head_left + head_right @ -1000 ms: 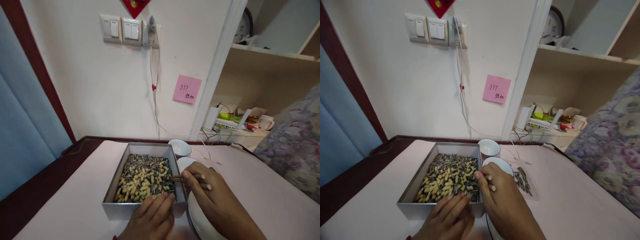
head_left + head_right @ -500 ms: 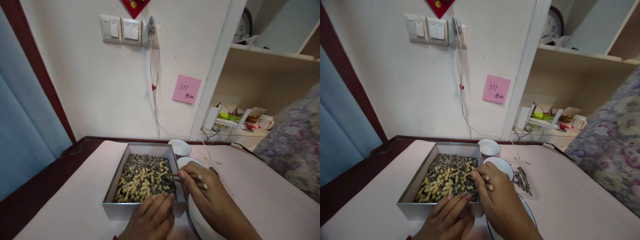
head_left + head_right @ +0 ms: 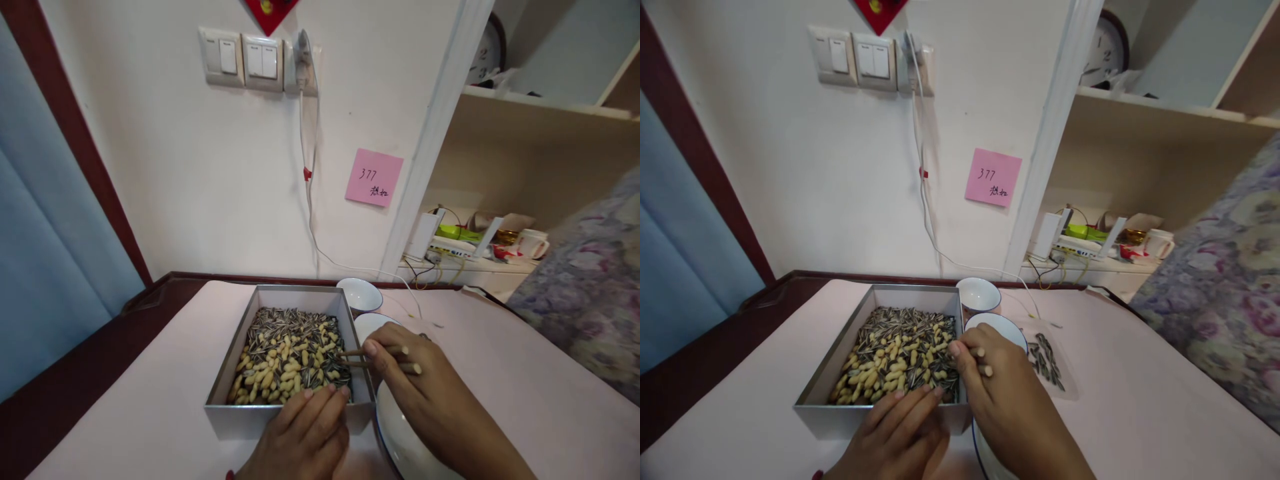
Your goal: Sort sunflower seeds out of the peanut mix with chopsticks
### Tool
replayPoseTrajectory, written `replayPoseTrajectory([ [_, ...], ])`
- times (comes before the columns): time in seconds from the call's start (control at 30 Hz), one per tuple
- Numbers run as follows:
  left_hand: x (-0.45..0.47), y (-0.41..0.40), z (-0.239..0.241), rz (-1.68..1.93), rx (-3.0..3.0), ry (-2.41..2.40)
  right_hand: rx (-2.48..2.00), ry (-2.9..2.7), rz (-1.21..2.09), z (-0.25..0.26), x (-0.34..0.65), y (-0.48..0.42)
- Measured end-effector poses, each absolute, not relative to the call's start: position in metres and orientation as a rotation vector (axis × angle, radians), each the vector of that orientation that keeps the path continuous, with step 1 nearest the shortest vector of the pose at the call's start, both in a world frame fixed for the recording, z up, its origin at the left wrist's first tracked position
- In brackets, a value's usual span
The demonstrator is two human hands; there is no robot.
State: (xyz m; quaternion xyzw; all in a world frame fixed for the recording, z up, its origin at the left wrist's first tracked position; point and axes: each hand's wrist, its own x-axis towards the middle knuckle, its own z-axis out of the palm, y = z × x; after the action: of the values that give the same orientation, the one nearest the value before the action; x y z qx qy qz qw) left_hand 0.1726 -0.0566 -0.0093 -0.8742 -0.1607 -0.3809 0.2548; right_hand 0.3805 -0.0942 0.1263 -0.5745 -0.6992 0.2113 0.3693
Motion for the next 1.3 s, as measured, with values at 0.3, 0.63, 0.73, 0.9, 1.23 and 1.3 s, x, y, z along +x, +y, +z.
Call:
replayPoseTrajectory([
  [0.3,0.173,-0.06,-0.009,-1.015,-2.399,-0.486,-1.491,-1.772,0.526,0.124,0.377,-0.093],
  [0.63,0.172,-0.056,-0.01,-1.039,-2.383,-0.431,-1.499,-1.79,0.528,0.127,0.38,-0.098],
  [0.73,0.172,-0.057,-0.009,-1.027,-2.389,-0.441,-1.517,-1.806,0.517,0.126,0.379,-0.097],
  [0.9,0.173,-0.061,-0.007,-0.982,-2.396,-0.5,-1.519,-1.822,0.485,0.123,0.377,-0.094],
  [1.23,0.172,-0.056,-0.008,-1.022,-2.378,-0.431,-1.409,-1.796,0.355,0.133,0.38,-0.101],
  [1.3,0.172,-0.056,-0.008,-1.02,-2.386,-0.433,-1.359,-1.791,0.306,0.138,0.384,-0.106],
])
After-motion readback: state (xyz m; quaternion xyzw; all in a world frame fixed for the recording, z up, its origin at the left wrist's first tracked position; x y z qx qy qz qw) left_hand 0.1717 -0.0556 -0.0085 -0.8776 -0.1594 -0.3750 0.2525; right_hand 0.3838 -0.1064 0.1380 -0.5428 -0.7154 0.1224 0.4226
